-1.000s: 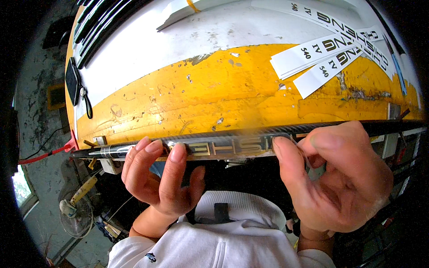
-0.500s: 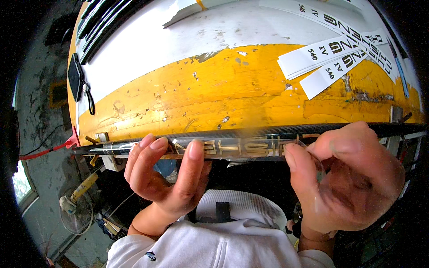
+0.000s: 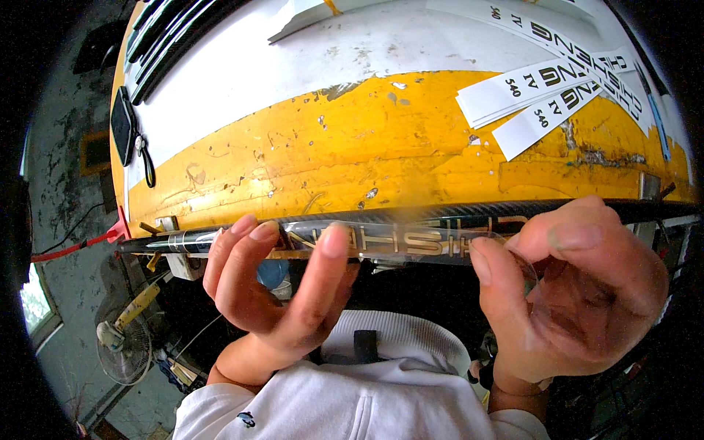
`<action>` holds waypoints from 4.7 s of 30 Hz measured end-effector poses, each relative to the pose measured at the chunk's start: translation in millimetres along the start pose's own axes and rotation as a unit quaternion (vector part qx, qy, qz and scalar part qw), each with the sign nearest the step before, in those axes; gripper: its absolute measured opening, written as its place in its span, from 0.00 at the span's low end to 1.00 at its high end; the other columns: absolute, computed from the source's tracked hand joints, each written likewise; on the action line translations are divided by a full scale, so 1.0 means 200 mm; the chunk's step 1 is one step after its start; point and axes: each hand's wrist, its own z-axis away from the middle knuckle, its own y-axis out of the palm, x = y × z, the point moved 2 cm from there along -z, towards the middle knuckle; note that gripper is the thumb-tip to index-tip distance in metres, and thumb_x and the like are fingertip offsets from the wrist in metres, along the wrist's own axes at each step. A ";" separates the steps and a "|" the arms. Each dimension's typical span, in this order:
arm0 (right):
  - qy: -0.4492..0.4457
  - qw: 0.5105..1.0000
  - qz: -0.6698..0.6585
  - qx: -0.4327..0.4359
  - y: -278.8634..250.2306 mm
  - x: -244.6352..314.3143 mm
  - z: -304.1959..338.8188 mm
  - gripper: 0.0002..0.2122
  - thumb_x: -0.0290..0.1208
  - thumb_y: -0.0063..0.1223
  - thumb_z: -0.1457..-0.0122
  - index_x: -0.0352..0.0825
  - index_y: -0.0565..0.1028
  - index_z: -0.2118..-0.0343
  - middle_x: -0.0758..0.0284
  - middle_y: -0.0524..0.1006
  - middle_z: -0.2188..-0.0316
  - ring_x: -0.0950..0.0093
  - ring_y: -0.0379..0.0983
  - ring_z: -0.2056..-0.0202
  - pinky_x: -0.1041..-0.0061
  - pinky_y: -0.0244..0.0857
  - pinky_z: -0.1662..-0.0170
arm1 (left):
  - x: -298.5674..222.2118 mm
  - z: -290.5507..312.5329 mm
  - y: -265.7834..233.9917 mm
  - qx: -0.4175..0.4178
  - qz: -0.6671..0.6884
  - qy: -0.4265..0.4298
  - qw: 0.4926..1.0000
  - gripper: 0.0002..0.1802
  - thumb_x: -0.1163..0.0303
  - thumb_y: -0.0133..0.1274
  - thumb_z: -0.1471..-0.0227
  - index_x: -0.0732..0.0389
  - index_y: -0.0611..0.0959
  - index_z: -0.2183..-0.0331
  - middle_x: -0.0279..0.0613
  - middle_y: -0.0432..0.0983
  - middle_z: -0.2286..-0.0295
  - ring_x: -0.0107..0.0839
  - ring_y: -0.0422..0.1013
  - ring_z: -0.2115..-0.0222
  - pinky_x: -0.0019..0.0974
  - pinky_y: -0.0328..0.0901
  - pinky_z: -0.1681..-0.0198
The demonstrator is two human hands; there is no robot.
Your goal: The person applies labels to fishing rod segments. They peel adhesive stickers from a sheet and press them onto the rods, aligning them carefully before moving each rod aside.
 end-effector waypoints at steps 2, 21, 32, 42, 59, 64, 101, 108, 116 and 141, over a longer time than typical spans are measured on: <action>0.000 1.000 -0.010 -0.005 0.00 0.00 0.00 0.25 0.08 0.53 0.53 0.31 0.64 0.50 0.64 0.71 0.72 0.80 0.68 0.73 0.87 0.61 0.68 | 0.01 0.00 -0.03 0.031 0.009 0.005 0.999 0.18 0.64 0.58 0.50 0.44 0.83 0.55 0.41 0.70 0.57 0.40 0.67 0.55 0.41 0.63 0.51; 0.020 0.999 -0.025 0.039 -0.03 0.01 -0.01 0.25 0.08 0.53 0.54 0.32 0.64 0.52 0.64 0.72 0.71 0.79 0.69 0.72 0.85 0.63 0.68 | 0.03 0.02 -0.06 0.060 -0.053 0.067 0.995 0.21 0.64 0.58 0.50 0.38 0.81 0.52 0.45 0.69 0.54 0.42 0.68 0.54 0.43 0.64 0.50; 0.028 0.997 -0.049 0.057 -0.04 0.00 -0.01 0.26 0.07 0.53 0.54 0.32 0.64 0.50 0.65 0.71 0.71 0.80 0.67 0.72 0.86 0.61 0.69 | 0.00 -0.10 -0.11 0.128 -0.023 0.032 0.991 0.28 0.76 0.63 0.62 0.44 0.83 0.55 0.43 0.66 0.57 0.40 0.65 0.55 0.42 0.63 0.48; 0.009 0.995 -0.071 0.069 -0.04 -0.01 -0.02 0.26 0.07 0.53 0.54 0.31 0.63 0.50 0.64 0.70 0.72 0.79 0.66 0.72 0.85 0.61 0.69 | 0.00 -0.10 -0.14 0.154 -0.012 0.040 0.987 0.27 0.77 0.61 0.60 0.43 0.84 0.55 0.43 0.68 0.56 0.40 0.68 0.55 0.45 0.63 0.45; 0.059 0.996 -0.055 -0.036 0.02 0.02 0.04 0.25 0.08 0.54 0.51 0.30 0.64 0.49 0.66 0.70 0.72 0.80 0.65 0.71 0.84 0.61 0.65 | 0.11 -0.06 -0.15 0.114 0.080 0.038 0.990 0.16 0.83 0.58 0.58 0.73 0.84 0.62 0.61 0.72 0.54 0.54 0.72 0.52 0.43 0.69 0.50; 0.088 0.994 -0.039 -0.052 0.02 0.04 0.04 0.25 0.07 0.53 0.51 0.31 0.64 0.50 0.66 0.70 0.73 0.80 0.65 0.71 0.84 0.61 0.65 | 0.17 0.00 -0.22 0.152 0.068 -0.008 0.986 0.18 0.77 0.50 0.51 0.73 0.82 0.57 0.61 0.69 0.50 0.60 0.62 0.44 0.50 0.64 0.45; 0.077 0.971 0.096 -0.207 -0.16 0.27 -0.09 0.08 0.20 0.50 0.41 0.28 0.71 0.58 0.69 0.74 0.72 0.84 0.68 0.72 0.86 0.61 0.67 | 0.05 -0.67 0.11 0.324 0.640 0.150 0.680 0.11 0.74 0.62 0.54 0.63 0.83 0.65 0.38 0.78 0.74 0.27 0.74 0.71 0.31 0.69 0.62; 0.156 0.870 0.455 -0.108 -0.59 -0.16 -0.29 0.11 0.33 0.50 0.40 0.31 0.74 0.60 0.61 0.77 0.64 0.65 0.74 0.61 0.69 0.66 0.56 | 0.06 -0.71 0.09 0.335 0.651 0.130 0.668 0.05 0.74 0.61 0.52 0.64 0.83 0.71 0.38 0.78 0.72 0.29 0.73 0.68 0.32 0.67 0.60; 0.231 0.785 0.574 0.034 -0.72 -0.47 -0.45 0.10 0.28 0.50 0.46 0.33 0.74 0.61 0.57 0.75 0.60 0.58 0.71 0.56 0.63 0.65 0.51 | 0.10 -0.74 0.06 0.354 0.610 0.143 0.695 0.04 0.75 0.59 0.53 0.65 0.82 0.72 0.39 0.78 0.74 0.27 0.73 0.71 0.30 0.68 0.63; 0.367 0.906 0.146 -0.152 -0.06 0.27 0.22 0.21 0.50 0.36 0.34 0.34 0.69 0.59 0.77 0.59 0.79 0.87 0.50 0.80 0.85 0.44 0.77 | 0.19 -0.77 0.04 0.265 0.708 0.205 0.622 0.06 0.73 0.56 0.51 0.67 0.80 0.74 0.45 0.77 0.76 0.33 0.74 0.70 0.33 0.68 0.63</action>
